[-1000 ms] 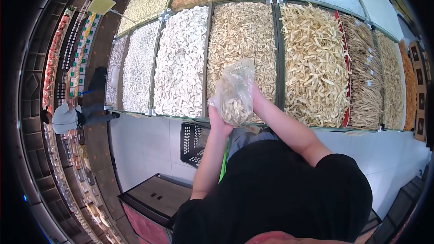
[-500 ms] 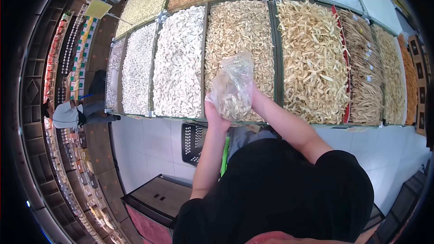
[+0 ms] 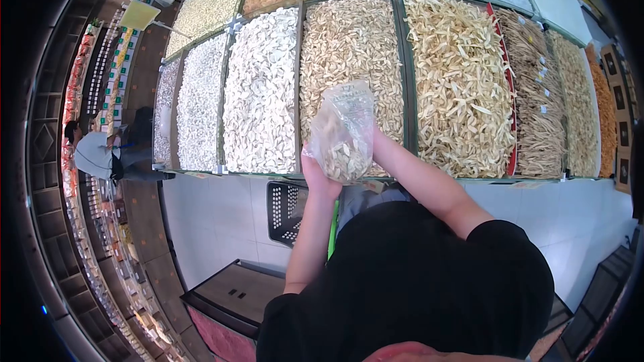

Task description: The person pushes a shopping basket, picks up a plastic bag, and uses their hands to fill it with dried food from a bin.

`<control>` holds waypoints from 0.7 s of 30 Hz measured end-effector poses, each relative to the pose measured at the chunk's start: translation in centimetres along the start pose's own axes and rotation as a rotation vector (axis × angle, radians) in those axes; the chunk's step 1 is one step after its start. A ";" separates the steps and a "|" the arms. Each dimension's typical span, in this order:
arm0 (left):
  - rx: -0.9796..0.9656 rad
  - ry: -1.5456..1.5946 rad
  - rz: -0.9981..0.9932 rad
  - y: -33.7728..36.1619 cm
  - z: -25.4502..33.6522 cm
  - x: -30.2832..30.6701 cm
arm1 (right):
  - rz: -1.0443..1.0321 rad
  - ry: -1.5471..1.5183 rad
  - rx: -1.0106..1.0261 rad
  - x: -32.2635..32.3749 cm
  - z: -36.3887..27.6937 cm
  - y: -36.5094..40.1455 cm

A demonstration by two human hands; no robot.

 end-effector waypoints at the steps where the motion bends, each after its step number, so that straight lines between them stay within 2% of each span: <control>1: -0.003 0.027 -0.021 0.0 0.2 0.0 | 0.002 0.012 0.016 -0.2 -0.2 0.0; 5: 0.016 0.071 -0.041 -0.1 0.0 0.6 | -0.034 0.083 0.041 -0.7 -0.3 0.2; 8: 0.015 0.076 -0.027 0.0 0.1 0.8 | 0.077 0.034 0.076 -1.9 -0.4 0.5; 21: -0.039 0.187 0.038 0.3 0.7 0.7 | -0.011 0.210 0.077 -2.3 -0.8 -1.0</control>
Point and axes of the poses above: each hand's wrist, its own y-axis away from the middle knuckle, its own x-axis out of the back of the hand, z = x × y, the point moved 4 cm from there along -y, towards the middle knuckle, and after that the axes turned 6 degrees about -x, right-handed, at the moved point
